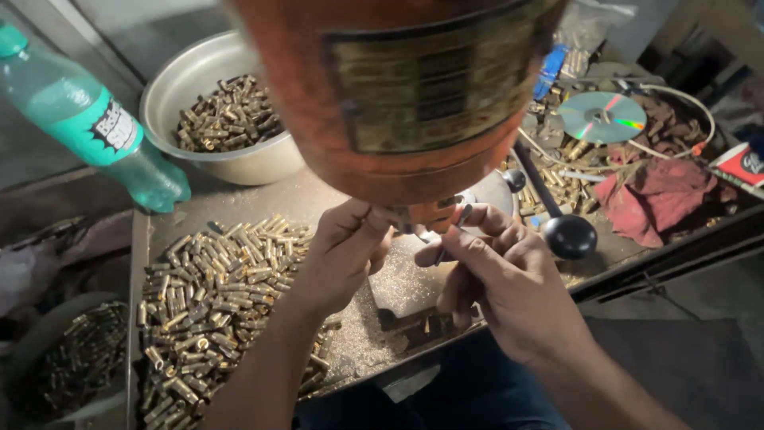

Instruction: Operating a drill press machine to process small cylindrical metal components.

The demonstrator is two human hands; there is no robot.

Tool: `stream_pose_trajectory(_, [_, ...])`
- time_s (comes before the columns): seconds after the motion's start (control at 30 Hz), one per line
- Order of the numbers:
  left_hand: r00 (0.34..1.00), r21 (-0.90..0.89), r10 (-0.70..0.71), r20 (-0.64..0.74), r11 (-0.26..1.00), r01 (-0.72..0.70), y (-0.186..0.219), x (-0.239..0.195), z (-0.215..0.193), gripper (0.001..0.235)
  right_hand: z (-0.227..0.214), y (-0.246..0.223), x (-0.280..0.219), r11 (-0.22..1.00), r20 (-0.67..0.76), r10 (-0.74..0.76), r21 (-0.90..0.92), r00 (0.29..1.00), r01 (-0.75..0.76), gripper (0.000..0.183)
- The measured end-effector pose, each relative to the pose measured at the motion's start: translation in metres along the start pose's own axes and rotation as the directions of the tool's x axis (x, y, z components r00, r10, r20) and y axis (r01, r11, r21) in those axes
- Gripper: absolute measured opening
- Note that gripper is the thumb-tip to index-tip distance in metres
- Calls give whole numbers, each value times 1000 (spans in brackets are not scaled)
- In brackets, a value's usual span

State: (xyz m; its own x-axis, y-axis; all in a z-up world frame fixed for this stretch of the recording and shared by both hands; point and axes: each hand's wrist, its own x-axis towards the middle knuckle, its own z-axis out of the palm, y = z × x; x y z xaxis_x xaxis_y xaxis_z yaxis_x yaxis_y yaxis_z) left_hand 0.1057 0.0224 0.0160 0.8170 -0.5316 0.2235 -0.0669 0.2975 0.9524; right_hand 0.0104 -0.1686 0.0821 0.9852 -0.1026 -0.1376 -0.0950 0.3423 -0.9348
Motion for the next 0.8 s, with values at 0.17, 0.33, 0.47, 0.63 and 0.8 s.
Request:
stream_pose_trajectory(0.17, [999,18,32,20,999,-33,23,-7,3,33,5,10,1,996,25,-53,-71,998,55,36])
stream_pose_trajectory(0.33, [1000,66,-8,19,998,6,22,-10,-13,33,15,13,-5,968,47,-110,-222,993,118,28])
stream_pose_trajectory(0.47, [997,84,41,63,995,-47,27,-12,-22,25,30,15,-18,272,251,-602,-828,758,490,15])
stream_pose_trajectory(0.63, [993,144,-88,81,987,76,18,-13,-22,23,28,23,-25,-124,512,-695,-777,505,617,15])
stream_pose_trajectory(0.8, [983,-84,-6,183,996,22,6,-15,-22,18,27,18,-22,912,-106,-198,-384,974,143,25])
